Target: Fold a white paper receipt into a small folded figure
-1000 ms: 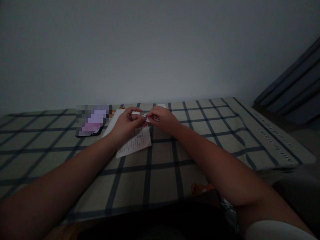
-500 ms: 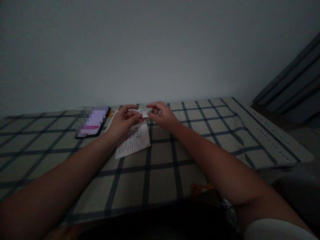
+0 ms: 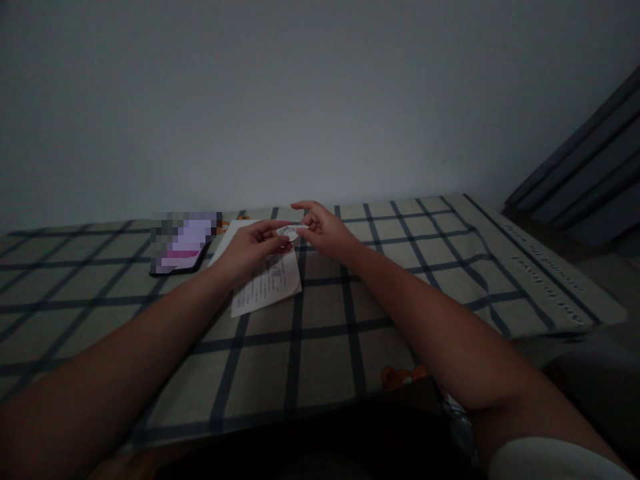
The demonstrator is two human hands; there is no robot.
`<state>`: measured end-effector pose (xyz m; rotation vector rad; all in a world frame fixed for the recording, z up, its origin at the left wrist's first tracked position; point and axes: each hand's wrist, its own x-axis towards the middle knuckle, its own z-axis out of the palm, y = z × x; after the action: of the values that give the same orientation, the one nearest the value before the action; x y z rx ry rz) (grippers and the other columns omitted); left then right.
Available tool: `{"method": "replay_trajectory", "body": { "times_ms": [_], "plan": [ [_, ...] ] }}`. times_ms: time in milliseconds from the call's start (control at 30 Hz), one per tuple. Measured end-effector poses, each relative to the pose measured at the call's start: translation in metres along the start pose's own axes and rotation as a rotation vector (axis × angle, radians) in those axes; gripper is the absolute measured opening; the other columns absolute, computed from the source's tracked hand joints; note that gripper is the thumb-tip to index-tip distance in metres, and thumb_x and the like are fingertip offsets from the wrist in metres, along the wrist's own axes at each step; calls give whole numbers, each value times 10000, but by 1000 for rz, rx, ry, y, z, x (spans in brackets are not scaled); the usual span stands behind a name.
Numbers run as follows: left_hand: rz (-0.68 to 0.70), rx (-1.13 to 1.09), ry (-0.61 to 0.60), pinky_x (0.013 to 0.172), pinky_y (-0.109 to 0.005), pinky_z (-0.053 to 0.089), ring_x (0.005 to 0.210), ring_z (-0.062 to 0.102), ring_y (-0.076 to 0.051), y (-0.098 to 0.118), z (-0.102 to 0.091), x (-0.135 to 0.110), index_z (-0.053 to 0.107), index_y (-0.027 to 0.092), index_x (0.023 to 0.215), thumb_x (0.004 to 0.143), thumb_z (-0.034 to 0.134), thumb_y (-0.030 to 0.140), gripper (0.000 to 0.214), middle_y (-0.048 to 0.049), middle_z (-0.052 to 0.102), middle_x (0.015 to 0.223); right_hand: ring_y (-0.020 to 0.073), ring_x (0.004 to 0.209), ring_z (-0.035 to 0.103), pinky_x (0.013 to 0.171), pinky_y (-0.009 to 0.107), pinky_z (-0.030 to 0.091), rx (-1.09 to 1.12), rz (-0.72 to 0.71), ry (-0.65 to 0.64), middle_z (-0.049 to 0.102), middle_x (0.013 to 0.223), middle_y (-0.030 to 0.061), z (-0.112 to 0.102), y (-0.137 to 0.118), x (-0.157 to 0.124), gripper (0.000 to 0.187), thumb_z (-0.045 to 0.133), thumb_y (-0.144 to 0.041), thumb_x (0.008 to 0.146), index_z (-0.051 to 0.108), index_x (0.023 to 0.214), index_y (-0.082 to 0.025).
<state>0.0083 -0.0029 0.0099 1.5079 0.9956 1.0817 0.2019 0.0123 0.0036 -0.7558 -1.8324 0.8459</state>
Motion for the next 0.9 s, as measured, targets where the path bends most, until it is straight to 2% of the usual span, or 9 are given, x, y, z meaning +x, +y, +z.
{"method": "replay_trajectory", "body": {
  "times_ms": [133,267,367,467,700,800,900],
  "plan": [
    [32,-73,36,724,-316,532,711,651,-147,0,2,1,697,170,929,719,765,334,275,-45,694,841,101,645,540,555,222,418,-10,17,70,588,763,-24,-1,-2,0,508,693,-277,785,473,1237,-202],
    [0,-170,57,706,-300,546,710,621,-127,-1,2,3,680,168,836,682,797,292,230,-13,665,814,109,647,571,593,241,465,100,75,161,624,751,-20,-1,-3,2,504,728,-319,752,499,1185,-200],
    [-86,-306,9,718,-275,547,727,616,-112,0,1,3,681,163,833,687,793,233,196,-11,664,835,113,677,597,646,262,510,197,119,156,637,771,-13,-1,-5,2,442,705,-340,771,518,1146,-202],
    [-153,-422,-87,770,-248,544,752,624,-95,1,-1,3,695,152,844,729,760,187,136,-26,682,882,120,729,616,670,265,529,270,130,131,646,831,0,0,-6,2,433,717,-323,756,533,1129,-205],
    [-249,-530,-186,784,-218,559,728,647,-92,2,-3,5,708,131,855,814,681,137,50,-49,708,854,106,717,615,691,260,539,327,127,54,641,804,-15,2,-2,1,431,704,-293,769,537,1154,-190],
    [-298,-574,-231,753,-194,561,709,658,-92,3,-4,6,709,123,879,841,646,130,74,-67,717,868,109,712,612,688,266,537,294,96,58,644,806,-10,1,-2,1,422,706,-303,769,547,1144,-191],
    [-321,-594,-209,721,-170,560,647,645,-75,2,-5,7,705,127,874,851,631,120,78,-56,713,834,119,754,617,710,272,530,167,38,98,650,855,16,1,-3,0,368,702,-315,776,596,1101,-182]
  ]
}}
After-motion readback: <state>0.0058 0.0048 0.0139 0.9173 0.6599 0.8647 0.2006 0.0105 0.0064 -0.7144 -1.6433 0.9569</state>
